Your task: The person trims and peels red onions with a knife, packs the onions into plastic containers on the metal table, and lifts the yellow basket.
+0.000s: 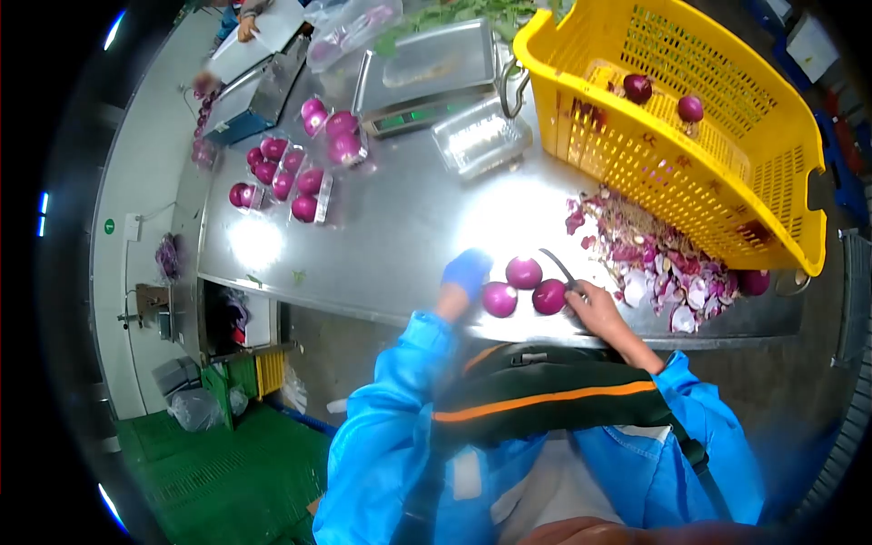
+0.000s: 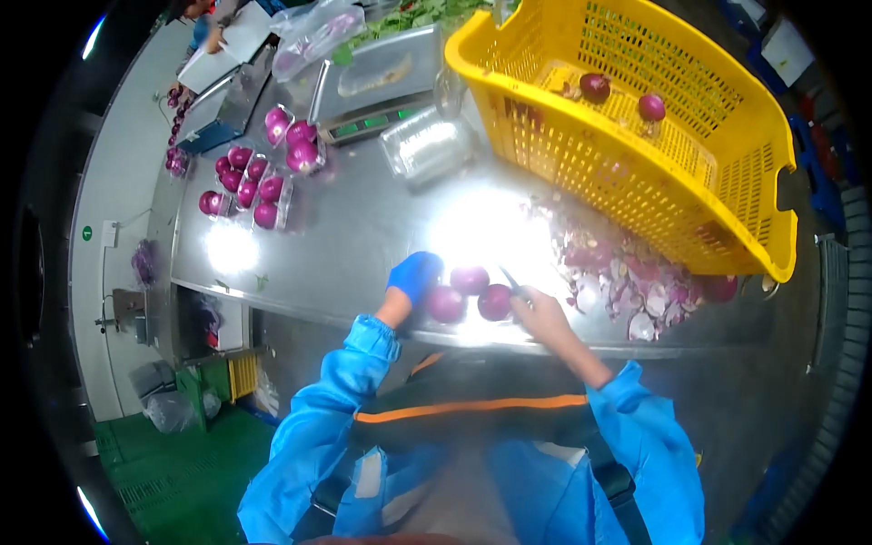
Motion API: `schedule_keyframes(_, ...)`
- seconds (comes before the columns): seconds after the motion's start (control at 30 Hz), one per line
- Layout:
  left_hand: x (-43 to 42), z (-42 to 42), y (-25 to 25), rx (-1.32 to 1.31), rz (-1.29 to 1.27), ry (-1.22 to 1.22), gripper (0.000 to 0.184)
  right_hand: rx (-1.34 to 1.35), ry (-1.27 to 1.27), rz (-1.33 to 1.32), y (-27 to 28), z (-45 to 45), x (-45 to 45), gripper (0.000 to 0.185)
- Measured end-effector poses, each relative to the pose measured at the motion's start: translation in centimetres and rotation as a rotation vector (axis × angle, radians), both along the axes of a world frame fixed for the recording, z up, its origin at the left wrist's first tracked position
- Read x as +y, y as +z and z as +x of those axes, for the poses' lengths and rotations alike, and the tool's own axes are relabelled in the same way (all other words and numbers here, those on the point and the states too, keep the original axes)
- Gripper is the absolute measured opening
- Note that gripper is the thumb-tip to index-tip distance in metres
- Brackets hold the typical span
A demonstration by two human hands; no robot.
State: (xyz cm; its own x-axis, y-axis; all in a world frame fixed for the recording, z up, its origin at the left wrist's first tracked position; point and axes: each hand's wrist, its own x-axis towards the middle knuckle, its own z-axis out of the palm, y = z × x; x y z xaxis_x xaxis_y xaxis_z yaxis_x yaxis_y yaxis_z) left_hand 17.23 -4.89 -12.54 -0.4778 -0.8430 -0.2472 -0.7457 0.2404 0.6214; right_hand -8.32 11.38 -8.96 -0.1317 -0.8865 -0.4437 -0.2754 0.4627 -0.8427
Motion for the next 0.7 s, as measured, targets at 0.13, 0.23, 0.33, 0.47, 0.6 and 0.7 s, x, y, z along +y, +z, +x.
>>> schedule_keyframes(0.13, -3.9, 5.7, -1.1, 0.176, -0.036, 0.263, 0.026, 0.156, 0.095, -0.123, -1.0, 1.3, -1.5, 0.033)
schedule_keyframes(0.23, -11.0, 16.9, -7.1, 0.268, 0.007, 0.522, 0.022, 0.244, 0.130, -0.167, -0.1, 1.3, -2.3, 0.034)
schedule_keyframes(0.33, -13.9, 18.9, -3.5, 0.110, -0.350, 0.859, 0.029, 0.259, 0.061, -0.178, 0.1, 1.0, -2.5, 0.032)
schedule_keyframes(0.47, -17.0, 11.1, 4.0, 0.227, -0.600, 0.563, 0.040, 0.223, -0.087, -0.089, 0.4, 2.4, -2.7, 0.029)
schedule_keyframes(0.6, -17.6, -1.3, 6.8, 0.169, -0.760, -0.095, 0.045, 0.157, -0.123, -0.052, 1.8, 5.5, -4.4, 0.031)
schedule_keyframes(0.7, -16.8, -7.6, 8.0, -0.112, -0.667, -0.289, 0.038, 0.122, -0.194, -0.036, 3.3, 7.2, -5.6, 0.030)
